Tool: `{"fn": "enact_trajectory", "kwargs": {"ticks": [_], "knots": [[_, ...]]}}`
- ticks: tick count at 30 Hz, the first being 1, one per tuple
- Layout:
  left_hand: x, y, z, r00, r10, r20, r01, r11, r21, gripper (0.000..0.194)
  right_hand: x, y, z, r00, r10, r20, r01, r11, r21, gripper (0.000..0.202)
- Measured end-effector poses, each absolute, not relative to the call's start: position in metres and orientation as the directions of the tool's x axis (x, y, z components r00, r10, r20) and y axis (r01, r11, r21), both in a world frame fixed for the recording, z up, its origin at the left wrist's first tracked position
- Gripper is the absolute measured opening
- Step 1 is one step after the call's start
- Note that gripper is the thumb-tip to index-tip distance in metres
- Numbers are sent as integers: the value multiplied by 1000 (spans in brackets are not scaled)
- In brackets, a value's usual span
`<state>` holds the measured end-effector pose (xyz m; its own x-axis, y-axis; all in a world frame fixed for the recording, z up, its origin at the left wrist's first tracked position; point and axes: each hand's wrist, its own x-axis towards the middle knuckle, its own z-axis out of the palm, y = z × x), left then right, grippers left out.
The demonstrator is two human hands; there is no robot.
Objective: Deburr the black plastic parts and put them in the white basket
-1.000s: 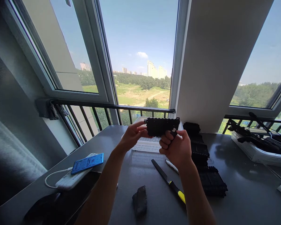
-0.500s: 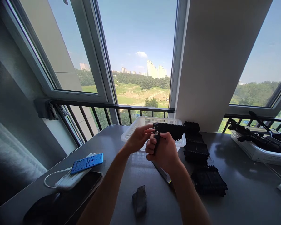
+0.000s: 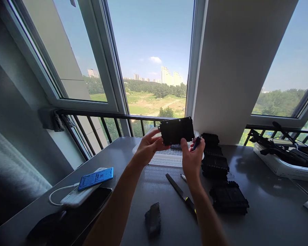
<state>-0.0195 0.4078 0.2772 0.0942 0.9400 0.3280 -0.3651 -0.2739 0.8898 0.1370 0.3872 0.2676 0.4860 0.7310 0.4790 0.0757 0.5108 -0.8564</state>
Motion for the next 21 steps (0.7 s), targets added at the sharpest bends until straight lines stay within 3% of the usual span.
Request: {"fn": "enact_trajectory", "kwargs": {"ticks": [7,13,16,21], "knots": [[-19,403,279,185,939,290,-291,-229,929,77,141,401,257,468,821,327,-278,488,-827,41],[-21,399,279,307,907,287,-196,-235,952,86,148,408,254,392,869,302,-420,461,-782,46],[-23,398,283,296,912,283,-137,-253,958,71,153,409,255,389,853,348,-382,493,-781,47],[-21,403,282,241,922,304,-28,-306,952,52,157,409,257,399,762,510,-58,577,-815,38]]}}
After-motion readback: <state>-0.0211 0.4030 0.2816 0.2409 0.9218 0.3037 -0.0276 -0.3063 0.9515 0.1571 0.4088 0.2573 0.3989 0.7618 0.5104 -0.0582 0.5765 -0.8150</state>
